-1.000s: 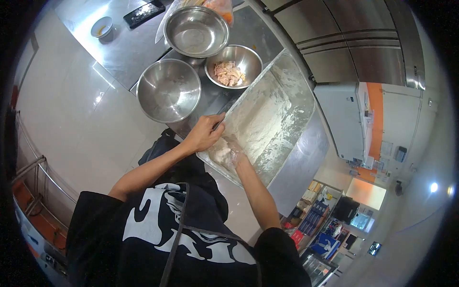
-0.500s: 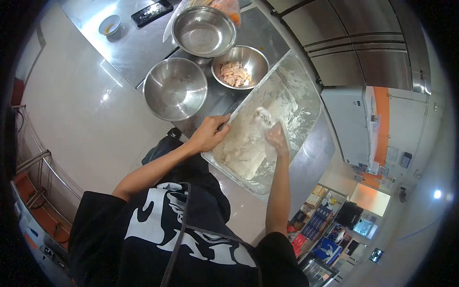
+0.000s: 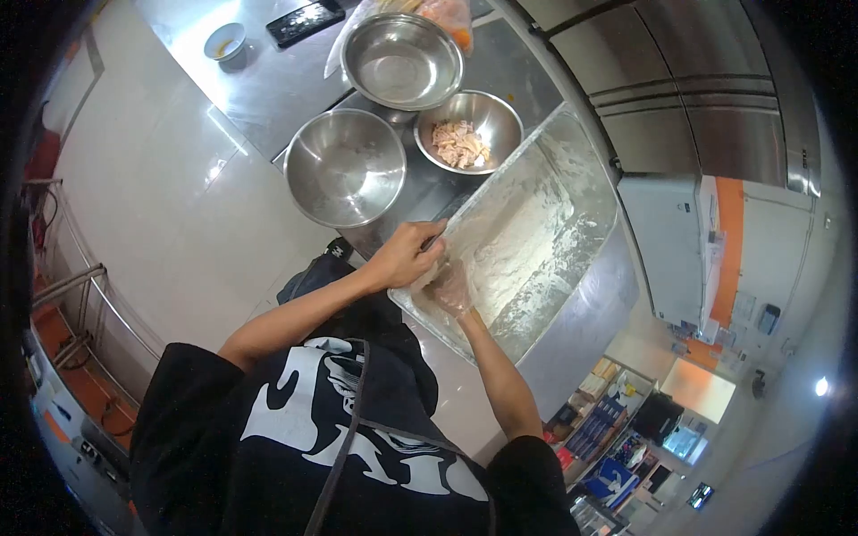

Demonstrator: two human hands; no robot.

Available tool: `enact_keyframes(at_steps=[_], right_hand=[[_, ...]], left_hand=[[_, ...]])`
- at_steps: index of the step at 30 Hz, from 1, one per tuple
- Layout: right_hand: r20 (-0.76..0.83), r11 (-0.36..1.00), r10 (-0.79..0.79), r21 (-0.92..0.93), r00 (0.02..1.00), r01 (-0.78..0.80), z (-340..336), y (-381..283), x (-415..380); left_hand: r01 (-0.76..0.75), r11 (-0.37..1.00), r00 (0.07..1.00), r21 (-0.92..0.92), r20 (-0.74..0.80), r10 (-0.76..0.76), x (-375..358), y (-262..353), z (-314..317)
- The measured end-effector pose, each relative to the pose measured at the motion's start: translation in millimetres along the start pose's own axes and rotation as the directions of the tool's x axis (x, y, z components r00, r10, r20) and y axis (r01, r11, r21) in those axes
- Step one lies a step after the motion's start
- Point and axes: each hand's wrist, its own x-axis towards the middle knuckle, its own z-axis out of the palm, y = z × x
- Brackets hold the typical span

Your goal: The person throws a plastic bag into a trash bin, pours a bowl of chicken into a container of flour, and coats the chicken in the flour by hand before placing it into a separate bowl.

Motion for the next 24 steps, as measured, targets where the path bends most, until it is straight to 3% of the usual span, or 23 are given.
enact_keyframes(at_steps=[1, 3, 4, 6, 8, 9, 10, 11, 12, 14, 15, 16, 18, 19, 20, 22, 23, 24], right_hand=[[-0.008, 1.000, 0.016, 0.001, 1.000, -0.016, -9.4, -2.1, -0.8], [-0.217, 0.945, 0.029, 0.323, 0.976, 0.044, -29.8, -1.5, -3.8], [-0.220, 0.947, 0.039, 0.321, 0.975, 0.035, -38.3, 2.3, -6.7], [-0.362, 0.986, 0.082, -0.108, 0.928, -0.129, -53.8, 9.6, -17.2], [-0.281, 0.994, 0.055, -0.078, 0.958, -0.080, -62.1, 29.7, -26.6], [-0.222, 0.981, -0.058, 0.170, 0.973, 0.097, -52.4, 53.7, -30.5], [-0.191, 0.875, -0.184, 0.414, 0.964, 0.249, -45.8, 66.7, -33.5], [0.026, 0.903, -0.002, 0.430, 1.000, -0.009, -102.8, -7.4, -22.0], [0.028, 0.902, 0.005, 0.432, 1.000, -0.016, -94.6, 11.4, -12.2], [-0.097, 0.686, 0.174, 0.726, 0.980, -0.050, -63.4, 63.0, 4.8], [-0.319, 0.890, 0.173, 0.456, 0.932, -0.009, -52.5, 59.0, 22.0], [-0.324, 0.889, 0.177, 0.457, 0.929, -0.010, -24.0, 65.8, 20.5], [-0.309, 0.489, 0.229, 0.856, 0.923, 0.165, 32.0, 87.7, 8.1], [-0.308, 0.495, 0.219, 0.853, 0.926, 0.166, 21.2, 78.7, 1.4], [-0.116, 0.654, 0.263, 0.751, 0.958, -0.089, -0.9, 59.3, -9.7], [0.204, 0.806, 0.461, 0.312, 0.864, -0.503, -38.1, 27.4, -30.2], [0.201, 0.806, 0.462, 0.312, 0.864, -0.503, -20.6, 56.5, -37.4], [-0.065, 0.868, 0.365, 0.384, 0.929, -0.315, 16.0, 110.6, -44.9]], left_hand=[[0.037, 0.999, 0.999, -0.016, -0.004, -0.037, -0.1, 2.5, -0.8], [0.068, 0.997, 0.998, -0.040, 0.006, -0.068, 1.3, 5.9, -2.9], [0.069, 0.997, 0.998, -0.029, 0.018, -0.068, 2.5, 7.1, -4.5], [0.071, 0.997, 0.997, -0.023, 0.040, -0.071, 1.8, 13.3, -7.0], [0.141, 0.990, 0.988, -0.013, 0.066, -0.139, 4.9, 20.0, -9.8], [0.137, 0.990, 0.988, -0.014, 0.074, -0.136, 5.4, 19.9, -9.3], [0.109, 0.994, 0.993, -0.024, 0.047, -0.108, 4.7, 19.5, -8.6], [0.082, 0.996, 0.997, -0.033, 0.019, -0.081, 3.7, 18.7, -7.8], [0.085, 0.996, 0.996, -0.036, 0.026, -0.084, 3.4, 17.0, -6.5], [0.124, 0.992, 0.992, -0.015, 0.015, -0.124, 3.2, 13.6, -4.2], [0.124, 0.992, 0.992, -0.014, 0.021, -0.123, 2.4, 14.3, -4.4], [0.125, 0.992, 0.992, -0.006, 0.031, -0.125, 2.5, 15.6, -5.4], [0.119, 0.993, 0.992, 0.002, 0.033, -0.119, 5.4, 16.4, -8.0], [0.085, 0.996, 0.996, -0.019, 0.019, -0.084, 5.2, 15.4, -7.8], [0.053, 0.998, 0.999, -0.040, 0.009, -0.053, 3.3, 14.5, -7.3], [0.065, 0.997, 0.998, -0.040, 0.018, -0.064, 2.7, 14.3, -7.3], [0.076, 0.996, 0.997, -0.039, 0.028, -0.075, 3.7, 14.1, -7.2], [0.076, 0.996, 0.997, -0.039, 0.031, -0.075, 3.8, 13.0, -6.6]])
